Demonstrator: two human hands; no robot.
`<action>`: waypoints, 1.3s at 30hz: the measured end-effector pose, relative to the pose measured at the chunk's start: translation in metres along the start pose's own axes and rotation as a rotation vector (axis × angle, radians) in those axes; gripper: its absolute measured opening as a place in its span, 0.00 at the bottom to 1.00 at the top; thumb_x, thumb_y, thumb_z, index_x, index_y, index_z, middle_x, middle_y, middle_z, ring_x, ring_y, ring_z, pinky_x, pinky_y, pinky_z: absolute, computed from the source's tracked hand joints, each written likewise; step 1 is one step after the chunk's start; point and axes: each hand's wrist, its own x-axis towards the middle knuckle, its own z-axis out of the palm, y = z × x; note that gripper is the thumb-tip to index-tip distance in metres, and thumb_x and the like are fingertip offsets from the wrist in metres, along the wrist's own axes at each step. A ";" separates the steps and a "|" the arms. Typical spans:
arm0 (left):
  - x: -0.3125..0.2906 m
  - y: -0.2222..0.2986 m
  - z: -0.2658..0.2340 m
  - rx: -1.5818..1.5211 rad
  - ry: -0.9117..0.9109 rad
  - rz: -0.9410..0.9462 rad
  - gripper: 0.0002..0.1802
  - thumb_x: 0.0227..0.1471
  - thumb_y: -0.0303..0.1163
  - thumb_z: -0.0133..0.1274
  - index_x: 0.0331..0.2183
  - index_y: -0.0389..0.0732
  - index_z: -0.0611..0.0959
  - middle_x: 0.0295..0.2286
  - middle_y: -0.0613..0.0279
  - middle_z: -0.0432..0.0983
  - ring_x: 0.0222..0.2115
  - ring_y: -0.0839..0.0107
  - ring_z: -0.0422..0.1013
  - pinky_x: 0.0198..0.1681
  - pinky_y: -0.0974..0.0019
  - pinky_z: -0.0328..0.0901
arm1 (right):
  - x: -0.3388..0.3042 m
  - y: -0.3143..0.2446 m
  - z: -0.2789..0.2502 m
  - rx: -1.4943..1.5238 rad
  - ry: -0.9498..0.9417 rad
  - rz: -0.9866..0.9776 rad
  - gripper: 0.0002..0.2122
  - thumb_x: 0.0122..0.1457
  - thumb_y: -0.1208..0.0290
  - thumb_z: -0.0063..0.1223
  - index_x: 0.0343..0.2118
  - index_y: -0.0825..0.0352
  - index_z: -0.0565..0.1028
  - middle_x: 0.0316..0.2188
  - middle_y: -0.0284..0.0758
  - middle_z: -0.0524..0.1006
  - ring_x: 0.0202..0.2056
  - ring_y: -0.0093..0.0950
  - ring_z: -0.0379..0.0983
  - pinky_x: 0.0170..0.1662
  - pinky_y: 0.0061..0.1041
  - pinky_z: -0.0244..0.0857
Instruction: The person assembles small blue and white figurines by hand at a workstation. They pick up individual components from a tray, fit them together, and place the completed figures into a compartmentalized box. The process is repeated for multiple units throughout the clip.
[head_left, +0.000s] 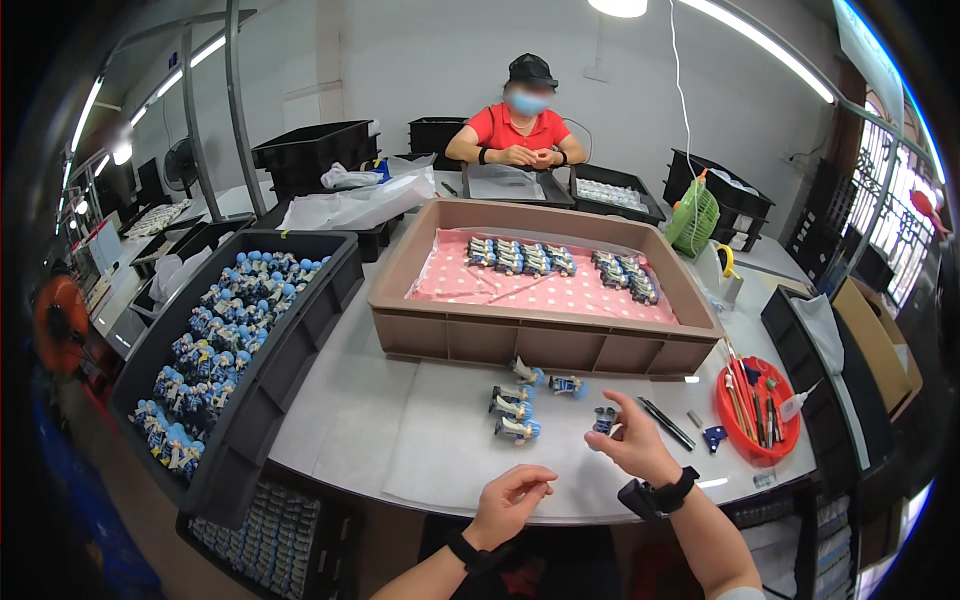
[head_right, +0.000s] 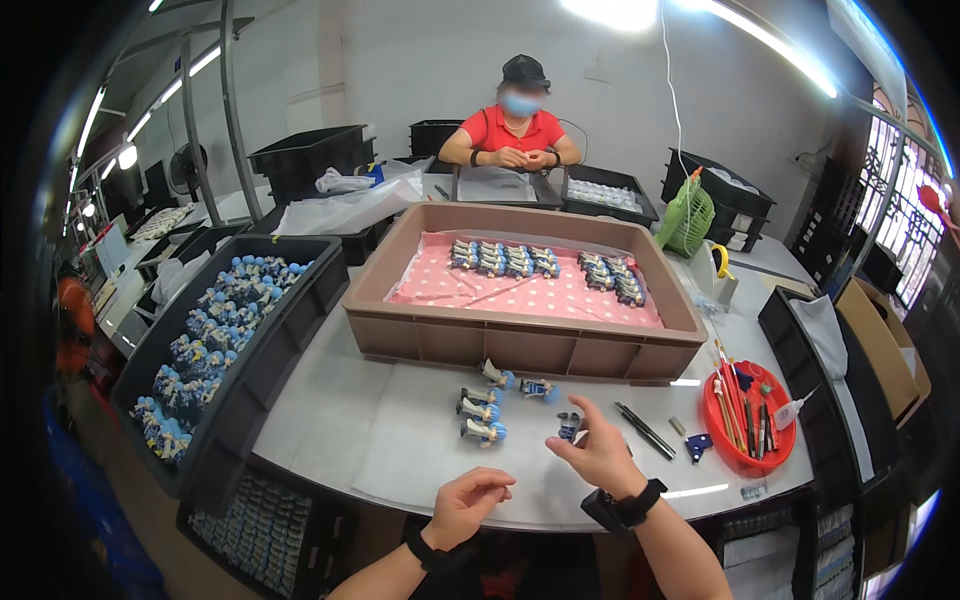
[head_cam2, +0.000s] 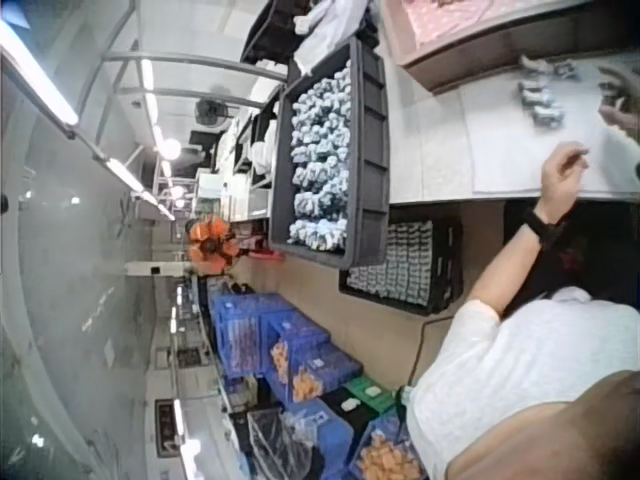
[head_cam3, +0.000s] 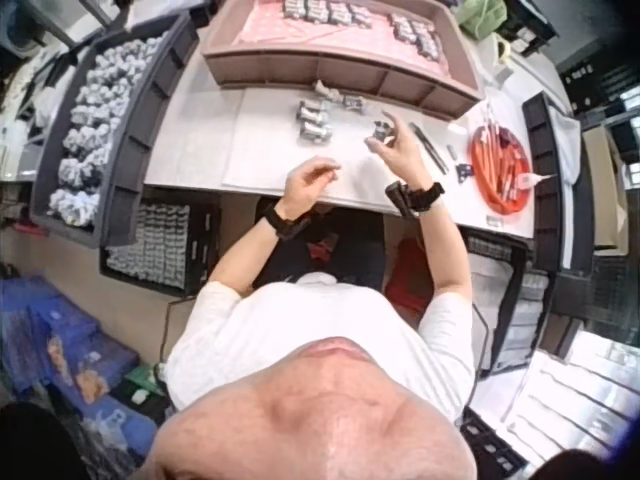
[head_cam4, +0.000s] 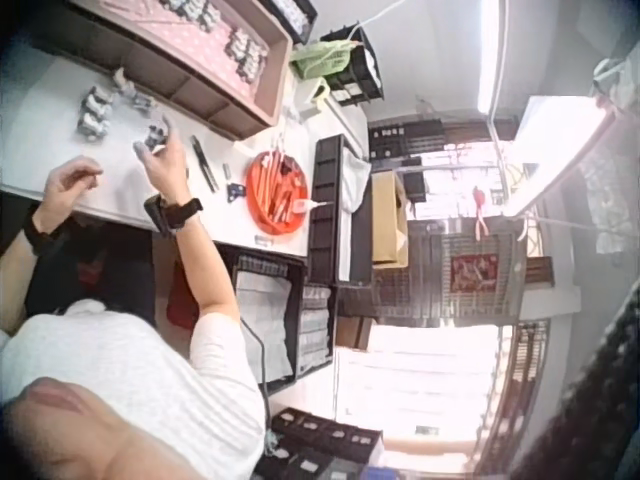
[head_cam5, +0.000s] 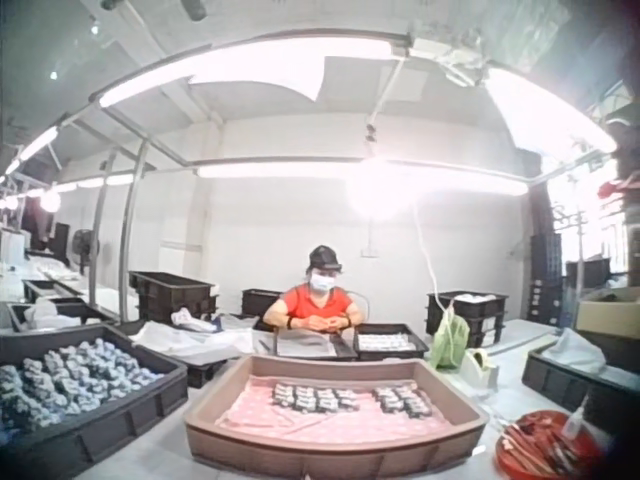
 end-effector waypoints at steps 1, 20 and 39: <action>-0.001 0.006 0.000 -0.014 -0.043 0.006 0.11 0.47 0.15 0.45 0.36 0.32 0.75 0.35 0.57 0.70 0.35 0.72 0.69 0.40 0.72 0.64 | -0.008 0.007 -0.008 0.218 0.055 0.114 0.26 0.47 0.70 0.56 0.49 0.69 0.60 0.25 0.37 0.71 0.18 0.23 0.67 0.23 0.21 0.64; -0.077 0.159 -0.042 0.010 -1.288 -0.292 0.55 0.36 0.57 0.56 0.56 0.38 0.48 0.55 0.37 0.30 0.56 0.44 0.29 0.54 0.43 0.28 | -0.058 0.068 0.016 0.482 0.332 -0.038 0.19 0.46 0.73 0.58 0.42 0.68 0.67 0.27 0.28 0.73 0.24 0.12 0.66 0.29 0.11 0.62; -0.084 0.166 -0.032 0.281 -0.969 -0.114 0.47 0.40 0.55 0.54 0.54 0.35 0.56 0.54 0.37 0.43 0.56 0.43 0.36 0.53 0.42 0.34 | -0.059 0.070 0.019 0.528 0.330 -0.066 0.18 0.46 0.76 0.57 0.42 0.69 0.66 0.29 0.30 0.72 0.27 0.13 0.67 0.30 0.12 0.63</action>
